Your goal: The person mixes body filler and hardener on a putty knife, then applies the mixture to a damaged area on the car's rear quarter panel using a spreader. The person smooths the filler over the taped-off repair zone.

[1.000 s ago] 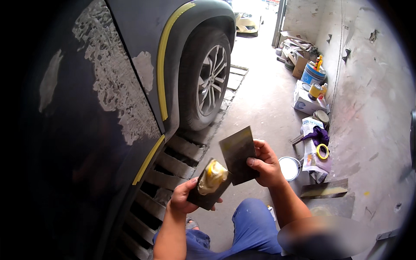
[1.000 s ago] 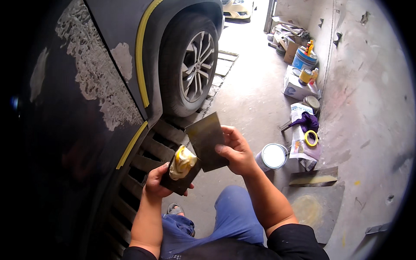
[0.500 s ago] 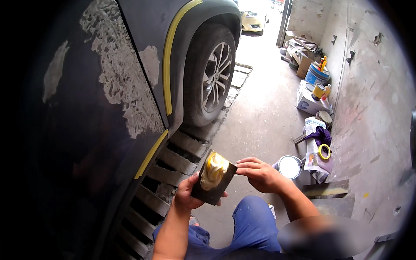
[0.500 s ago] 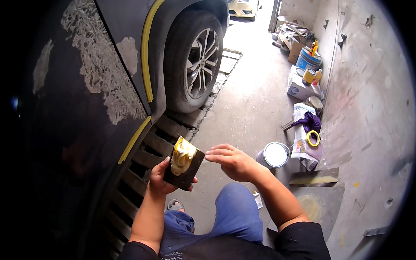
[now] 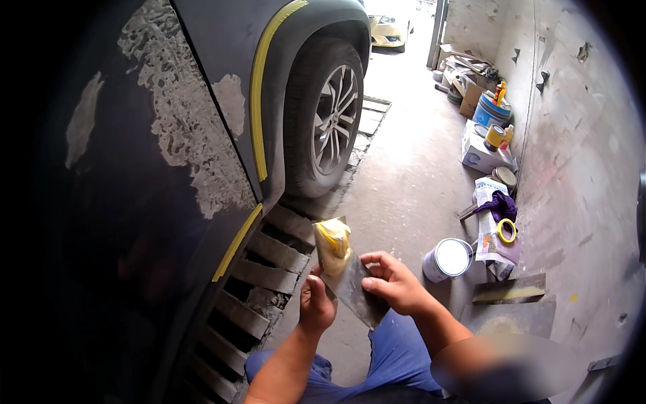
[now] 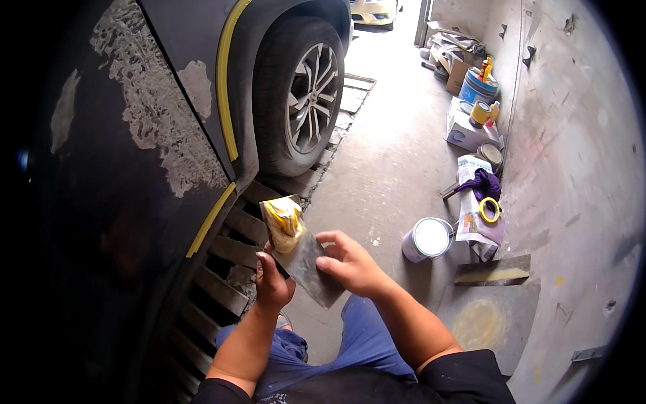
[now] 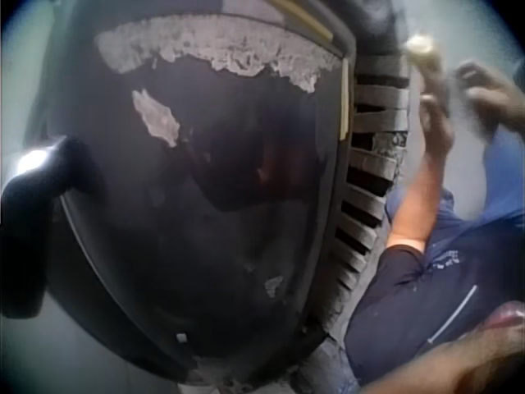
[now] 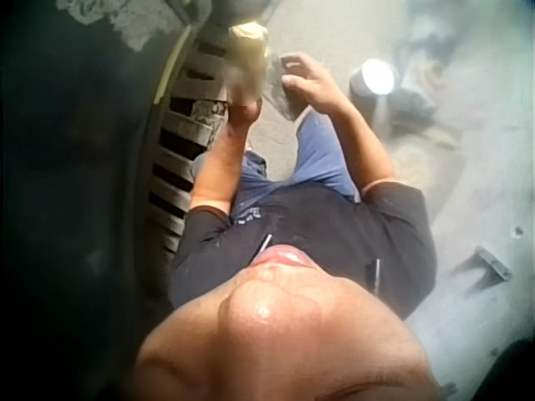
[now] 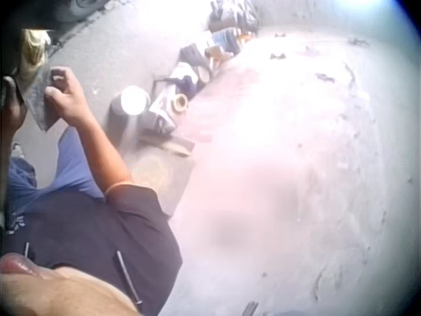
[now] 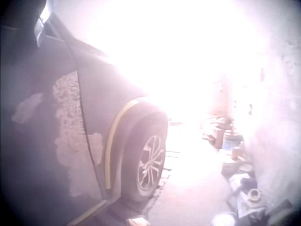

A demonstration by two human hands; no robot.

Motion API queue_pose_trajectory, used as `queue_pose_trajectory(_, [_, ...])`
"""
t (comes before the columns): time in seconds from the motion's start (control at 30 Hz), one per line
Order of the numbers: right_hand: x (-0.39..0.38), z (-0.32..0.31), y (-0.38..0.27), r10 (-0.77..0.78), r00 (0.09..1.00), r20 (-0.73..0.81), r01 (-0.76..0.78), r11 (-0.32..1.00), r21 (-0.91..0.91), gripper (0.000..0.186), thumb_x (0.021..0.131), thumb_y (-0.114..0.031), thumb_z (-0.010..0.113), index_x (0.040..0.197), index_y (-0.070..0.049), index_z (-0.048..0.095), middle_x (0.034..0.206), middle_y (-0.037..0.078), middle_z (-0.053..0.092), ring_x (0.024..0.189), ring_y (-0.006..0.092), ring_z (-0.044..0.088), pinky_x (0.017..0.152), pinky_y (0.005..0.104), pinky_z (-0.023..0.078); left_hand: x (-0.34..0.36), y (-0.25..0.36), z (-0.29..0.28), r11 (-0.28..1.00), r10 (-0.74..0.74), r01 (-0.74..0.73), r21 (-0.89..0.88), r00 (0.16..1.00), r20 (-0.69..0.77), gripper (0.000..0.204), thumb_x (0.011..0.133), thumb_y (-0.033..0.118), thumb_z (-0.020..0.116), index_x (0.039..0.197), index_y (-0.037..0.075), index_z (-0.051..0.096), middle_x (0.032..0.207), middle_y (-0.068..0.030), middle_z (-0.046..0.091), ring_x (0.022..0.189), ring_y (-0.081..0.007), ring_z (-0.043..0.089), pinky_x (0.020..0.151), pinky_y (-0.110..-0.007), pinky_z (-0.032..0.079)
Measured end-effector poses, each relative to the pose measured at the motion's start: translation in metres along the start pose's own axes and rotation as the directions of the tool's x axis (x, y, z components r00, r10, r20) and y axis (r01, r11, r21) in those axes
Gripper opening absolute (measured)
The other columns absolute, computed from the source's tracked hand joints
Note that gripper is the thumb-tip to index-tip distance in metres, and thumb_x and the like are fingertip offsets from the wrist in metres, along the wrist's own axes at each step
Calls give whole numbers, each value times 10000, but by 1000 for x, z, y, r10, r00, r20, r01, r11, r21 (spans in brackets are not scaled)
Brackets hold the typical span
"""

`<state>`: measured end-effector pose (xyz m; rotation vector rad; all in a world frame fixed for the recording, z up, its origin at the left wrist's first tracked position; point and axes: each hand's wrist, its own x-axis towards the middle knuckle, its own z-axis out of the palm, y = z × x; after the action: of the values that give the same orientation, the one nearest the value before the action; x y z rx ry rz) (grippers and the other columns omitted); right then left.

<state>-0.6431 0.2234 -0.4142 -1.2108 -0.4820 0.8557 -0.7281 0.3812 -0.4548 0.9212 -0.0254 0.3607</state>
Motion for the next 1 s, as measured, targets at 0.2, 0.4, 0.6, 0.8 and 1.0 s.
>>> queue_pose_trajectory(0.2, [19, -16, -39, -100, 995, -12, 101, 985, 137, 465, 865, -71, 636, 1286, 29, 466, 1142, 109, 598, 1004, 151, 589, 891, 297, 475, 9, 19, -26, 935, -6, -59, 350, 983, 182, 494, 976, 348, 507, 1316, -11, 492, 1263, -143, 543, 1126, -192, 536, 949, -337, 433])
queue_pose_trajectory(0.4, [15, -25, -81, -562, 739, 371, 657, 724, -212, 392, 822, 91, 580, 1195, -29, 581, 1231, 114, 582, 1191, 256, 538, 998, 393, 446, 12, 34, -34, 836, -351, 446, -320, 882, 313, 625, 959, 417, 457, 1415, 16, 311, 1256, -240, 517, 1041, -452, 585, 723, -540, 541])
queue_pose_trajectory(0.6, [26, -16, -77, -359, 787, 502, 582, 703, -409, 467, 756, 99, 623, 1190, -72, 628, 1288, 166, 564, 1211, 312, 533, 999, 398, 426, -1, 25, -34, 655, -277, 540, -528, 822, 497, 655, 948, 465, 448, 1411, 18, 326, 1281, -260, 489, 1039, -471, 573, 735, -554, 531])
queue_pose_trajectory(0.8, [46, -31, -62, -386, 905, 180, 333, 380, -863, 403, 776, 33, 609, 1164, -74, 637, 1191, 166, 605, 1092, 298, 598, 928, 365, 481, 10, 24, -18, 808, -259, 334, -484, 941, 218, 646, 945, 524, 443, 1388, 57, 386, 1310, -166, 505, 1140, -380, 541, 847, -549, 497])
queue_pose_trajectory(1.0, [31, 17, -14, -458, 859, 229, 383, 278, -881, 388, 769, 3, 587, 1141, -88, 645, 1142, 179, 614, 1022, 349, 612, 877, 396, 504, 23, 3, -29, 997, -53, 48, -57, 995, -90, 672, 953, 562, 388, 1408, 67, 366, 1335, -102, 498, 1225, -234, 492, 979, -458, 438])
